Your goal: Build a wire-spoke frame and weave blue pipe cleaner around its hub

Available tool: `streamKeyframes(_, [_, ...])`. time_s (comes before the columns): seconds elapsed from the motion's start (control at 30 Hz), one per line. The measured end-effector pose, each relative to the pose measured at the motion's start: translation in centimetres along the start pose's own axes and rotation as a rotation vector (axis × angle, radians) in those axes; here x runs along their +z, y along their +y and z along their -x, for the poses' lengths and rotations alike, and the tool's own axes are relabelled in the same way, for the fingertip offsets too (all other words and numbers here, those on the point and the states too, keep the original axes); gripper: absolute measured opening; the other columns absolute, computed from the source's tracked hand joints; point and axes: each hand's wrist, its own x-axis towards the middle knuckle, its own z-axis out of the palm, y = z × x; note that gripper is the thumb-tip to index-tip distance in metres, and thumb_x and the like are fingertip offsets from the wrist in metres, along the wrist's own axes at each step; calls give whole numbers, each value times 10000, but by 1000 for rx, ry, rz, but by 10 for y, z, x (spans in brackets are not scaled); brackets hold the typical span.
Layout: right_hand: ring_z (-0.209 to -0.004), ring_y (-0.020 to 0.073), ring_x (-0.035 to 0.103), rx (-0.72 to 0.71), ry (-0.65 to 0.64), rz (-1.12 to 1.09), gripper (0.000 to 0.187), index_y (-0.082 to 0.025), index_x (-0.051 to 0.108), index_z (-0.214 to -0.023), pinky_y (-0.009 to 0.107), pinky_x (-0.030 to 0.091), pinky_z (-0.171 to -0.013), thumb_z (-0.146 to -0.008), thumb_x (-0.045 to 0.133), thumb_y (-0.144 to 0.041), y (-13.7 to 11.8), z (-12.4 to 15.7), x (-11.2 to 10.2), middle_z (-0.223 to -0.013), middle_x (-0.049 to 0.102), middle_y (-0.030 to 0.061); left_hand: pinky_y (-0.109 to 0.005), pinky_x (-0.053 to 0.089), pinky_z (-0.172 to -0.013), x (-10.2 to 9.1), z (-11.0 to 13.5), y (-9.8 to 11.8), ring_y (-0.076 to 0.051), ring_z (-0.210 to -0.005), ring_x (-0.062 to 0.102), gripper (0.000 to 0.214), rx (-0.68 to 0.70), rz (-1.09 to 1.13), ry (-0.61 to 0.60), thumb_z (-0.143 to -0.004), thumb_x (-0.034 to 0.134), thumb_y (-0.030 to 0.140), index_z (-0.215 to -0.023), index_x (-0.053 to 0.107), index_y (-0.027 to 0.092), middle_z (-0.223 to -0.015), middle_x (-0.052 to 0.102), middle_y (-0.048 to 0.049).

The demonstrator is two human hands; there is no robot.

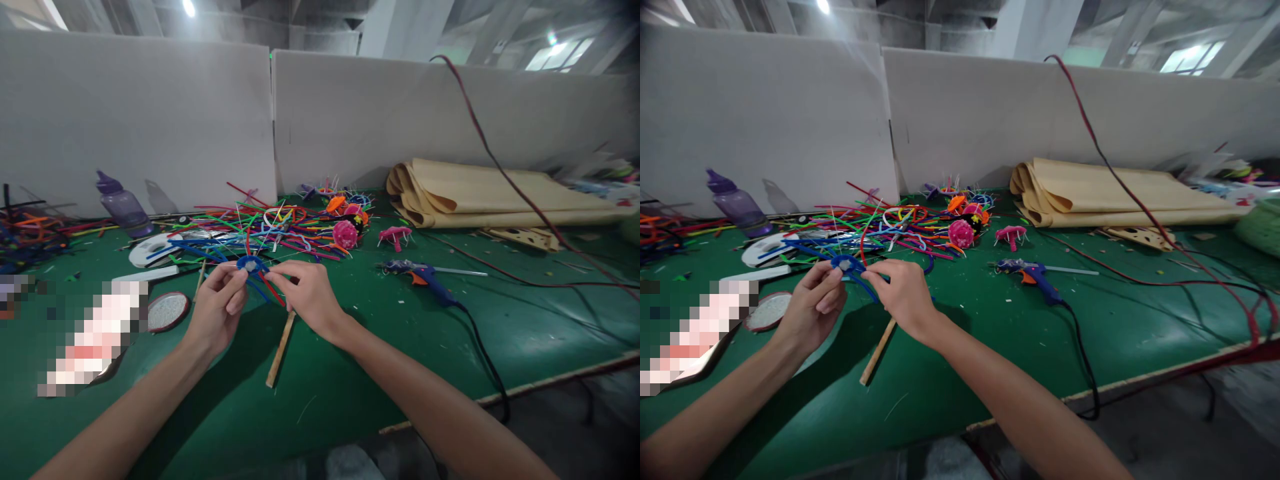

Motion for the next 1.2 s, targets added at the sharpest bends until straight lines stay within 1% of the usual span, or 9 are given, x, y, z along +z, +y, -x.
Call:
streamKeyframes(0.1, [-347,69,509,95,-39,-77,244,-191,673,-884,207,399,-412,-842,496,-354,1,1,1,-643,657,-17,-141,200,-345,1,0,1,0,-323,250,140,-5,-22,-6,-696,670,134,-786,572,180,-414,318,115])
streamKeyframes(0.17, [-405,87,550,75,-33,-38,265,-202,653,-972,216,421,-447,-840,497,-371,2,1,0,-712,679,-6,-140,199,-347,1,-1,2,2,-325,251,146,5,-46,-5,-692,675,146,-786,570,182,-426,314,114])
streamKeyframes(0.27, [-686,145,624,-95,54,212,270,-190,652,-968,256,456,-643,-835,510,-377,1,1,-5,-908,687,42,-143,199,-350,1,-2,1,1,-331,259,132,48,-105,-5,-701,669,161,-782,568,185,-446,323,110])
streamKeyframes(0.33, [-820,181,596,-234,127,409,269,-159,659,-885,291,426,-740,-847,495,-369,-2,0,-10,-901,676,74,-150,211,-354,1,-1,1,1,-341,285,108,112,-183,8,-711,662,170,-769,572,181,-484,371,97])
streamKeyframes(0.47, [-824,185,526,-462,210,580,226,-148,641,-840,327,382,-776,-865,473,-298,-6,-3,-18,-830,635,75,-173,243,-344,-1,1,0,-6,-355,364,100,238,-415,31,-720,653,197,-801,595,184,-631,507,53])
streamKeyframes(0.57, [-801,159,501,-567,171,546,201,-147,630,-920,296,389,-761,-875,448,-218,-8,-3,-20,-836,610,57,-186,277,-333,1,5,0,-21,-362,411,95,260,-547,-13,-727,640,202,-815,609,183,-725,560,23])
streamKeyframes(0.67, [-793,151,489,-639,97,570,209,-156,629,-917,281,392,-732,-879,425,-176,-8,-2,-20,-826,594,50,-188,293,-326,4,8,1,-24,-353,415,63,262,-600,-44,-727,634,189,-787,615,179,-730,566,17])
streamKeyframes(0.9, [-763,155,466,-660,8,726,243,-139,613,-817,280,371,-693,-888,382,-161,-10,-3,-19,-773,565,54,-189,305,-343,5,11,4,-53,-356,435,56,238,-654,-77,-713,642,182,-764,618,188,-579,534,39])
streamKeyframes(1.2, [-787,146,478,-670,-2,712,230,-147,582,-784,257,340,-627,-883,374,-154,-10,-1,-20,-777,555,42,-199,309,-385,3,10,6,-83,-357,432,67,200,-722,-124,-739,626,245,-767,597,192,-427,481,59])
